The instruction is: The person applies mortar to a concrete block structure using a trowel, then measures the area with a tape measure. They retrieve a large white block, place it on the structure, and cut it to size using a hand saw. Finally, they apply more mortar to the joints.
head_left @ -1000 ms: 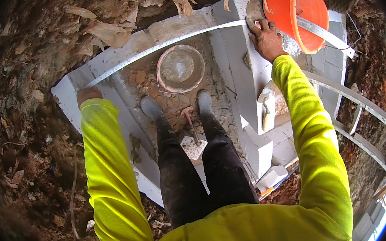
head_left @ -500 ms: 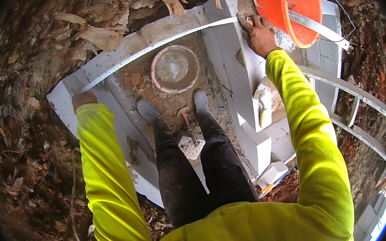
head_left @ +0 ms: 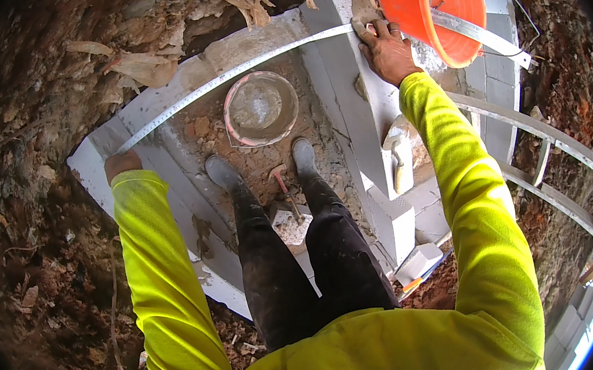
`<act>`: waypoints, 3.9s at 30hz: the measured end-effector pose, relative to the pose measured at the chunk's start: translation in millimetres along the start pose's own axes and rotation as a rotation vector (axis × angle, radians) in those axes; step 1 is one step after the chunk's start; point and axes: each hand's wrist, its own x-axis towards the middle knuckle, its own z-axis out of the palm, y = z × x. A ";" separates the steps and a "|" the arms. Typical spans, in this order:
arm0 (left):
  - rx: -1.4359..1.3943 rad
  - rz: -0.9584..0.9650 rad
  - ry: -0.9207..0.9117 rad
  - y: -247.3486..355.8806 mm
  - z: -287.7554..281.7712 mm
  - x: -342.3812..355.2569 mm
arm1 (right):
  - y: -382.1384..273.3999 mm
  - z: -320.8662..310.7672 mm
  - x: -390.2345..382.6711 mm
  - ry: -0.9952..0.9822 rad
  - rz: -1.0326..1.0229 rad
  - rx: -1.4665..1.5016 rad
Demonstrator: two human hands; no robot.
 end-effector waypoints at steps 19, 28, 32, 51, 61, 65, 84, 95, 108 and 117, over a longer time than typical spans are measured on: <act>0.061 -0.099 -0.079 29.3 -36.9 -49.6 | 2.1 14.1 5.2 0.119 0.051 -0.019; 0.019 -0.112 -0.205 20.2 -42.5 -48.8 | 0.4 10.8 11.3 0.038 0.061 -0.078; -0.075 -0.141 -0.123 8.5 -24.6 -40.1 | -1.3 13.4 14.1 0.084 0.035 -0.101; -0.036 0.068 0.101 13.2 7.0 34.1 | -1.2 2.8 7.6 0.022 0.054 -0.042; 0.042 0.046 0.092 -6.1 22.6 40.9 | -4.7 -1.0 10.3 -0.030 0.052 -0.008; 0.087 0.067 0.093 -11.3 32.1 46.6 | -4.2 -7.5 7.8 -0.044 0.057 0.018; 0.109 0.035 0.093 -47.6 62.6 71.7 | 1.3 0.9 8.0 0.011 0.044 0.001; -1.379 -0.263 0.004 -113.2 82.9 111.6 | 0.9 -13.1 -6.3 0.058 0.012 0.131; -1.708 -0.318 0.168 -16.0 -78.9 -274.9 | 34.1 -82.7 -360.8 -0.157 -0.164 0.740; -1.413 0.573 -0.583 79.8 -59.1 -493.0 | -52.1 -143.1 -432.2 0.040 0.181 1.110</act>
